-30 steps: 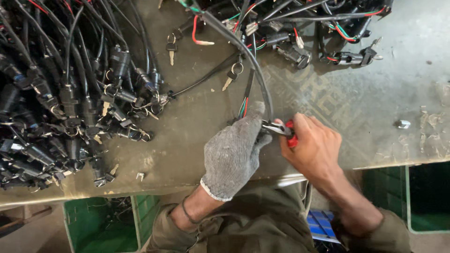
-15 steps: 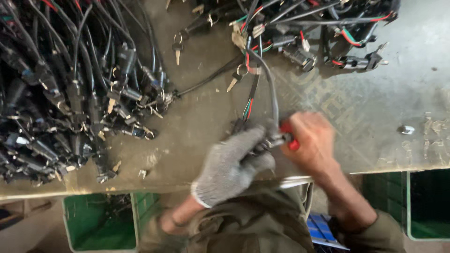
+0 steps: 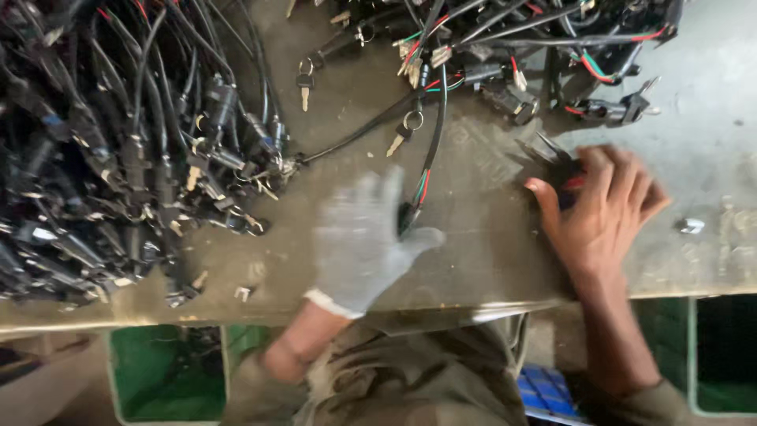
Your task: The person repeatedly picks ignition switch assemblies from a pile, uses pliers to crimp a connector onto the wires, and places the finished unit into a green bin. The process is repeated for multiple units throughout the clip.
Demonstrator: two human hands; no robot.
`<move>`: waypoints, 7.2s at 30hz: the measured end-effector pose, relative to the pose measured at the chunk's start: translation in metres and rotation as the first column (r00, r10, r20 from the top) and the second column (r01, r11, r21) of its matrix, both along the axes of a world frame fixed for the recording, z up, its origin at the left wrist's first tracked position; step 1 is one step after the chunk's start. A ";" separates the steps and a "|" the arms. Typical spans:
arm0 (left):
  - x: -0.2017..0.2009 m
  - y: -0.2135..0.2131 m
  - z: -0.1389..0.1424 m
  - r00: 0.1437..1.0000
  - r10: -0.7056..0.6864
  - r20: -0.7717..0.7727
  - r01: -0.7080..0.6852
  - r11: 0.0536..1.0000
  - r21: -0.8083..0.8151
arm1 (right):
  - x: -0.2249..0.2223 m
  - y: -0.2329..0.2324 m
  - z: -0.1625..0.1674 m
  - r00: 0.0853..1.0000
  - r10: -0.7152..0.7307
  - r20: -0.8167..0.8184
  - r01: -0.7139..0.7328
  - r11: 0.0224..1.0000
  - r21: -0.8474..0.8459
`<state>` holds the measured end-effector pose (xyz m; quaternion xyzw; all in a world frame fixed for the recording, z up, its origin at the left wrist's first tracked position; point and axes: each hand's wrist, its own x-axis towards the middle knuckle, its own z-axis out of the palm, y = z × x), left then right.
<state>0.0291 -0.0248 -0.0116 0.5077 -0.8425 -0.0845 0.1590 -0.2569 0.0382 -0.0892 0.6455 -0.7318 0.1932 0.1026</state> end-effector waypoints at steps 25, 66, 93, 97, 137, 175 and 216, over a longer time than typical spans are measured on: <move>-0.019 0.047 -0.001 0.371 0.392 -0.842 0.671 0.514 0.534 | 0.150 0.026 0.122 0.026 0.451 0.892 -0.680 0.662 -0.315; 0.011 0.022 -0.029 0.291 0.480 -0.828 0.595 0.587 0.549 | 0.112 -0.009 0.041 0.238 0.337 0.911 -0.558 0.815 -0.155; -0.003 0.014 -0.009 0.762 0.059 -0.644 0.255 0.888 0.383 | 0.094 0.022 0.006 0.369 0.340 0.865 -0.465 0.873 -0.145; -0.015 0.020 -0.012 0.632 0.105 -0.768 0.234 0.918 0.319 | 0.093 0.022 0.000 0.443 0.255 0.860 -0.399 0.914 -0.065; 0.012 0.008 -0.073 0.341 -0.031 -0.939 0.696 0.680 0.231 | 0.077 0.021 -0.052 -0.571 -0.547 0.612 -0.774 0.607 -0.180; -0.025 0.071 -0.019 0.171 0.667 -0.725 0.528 0.560 0.639 | 0.066 -0.015 0.055 0.742 0.468 0.479 -0.474 0.873 -0.118; -0.025 0.065 -0.041 0.813 0.019 -0.582 0.068 0.990 0.126 | 0.071 0.003 0.041 0.940 0.209 0.271 -0.284 0.919 0.274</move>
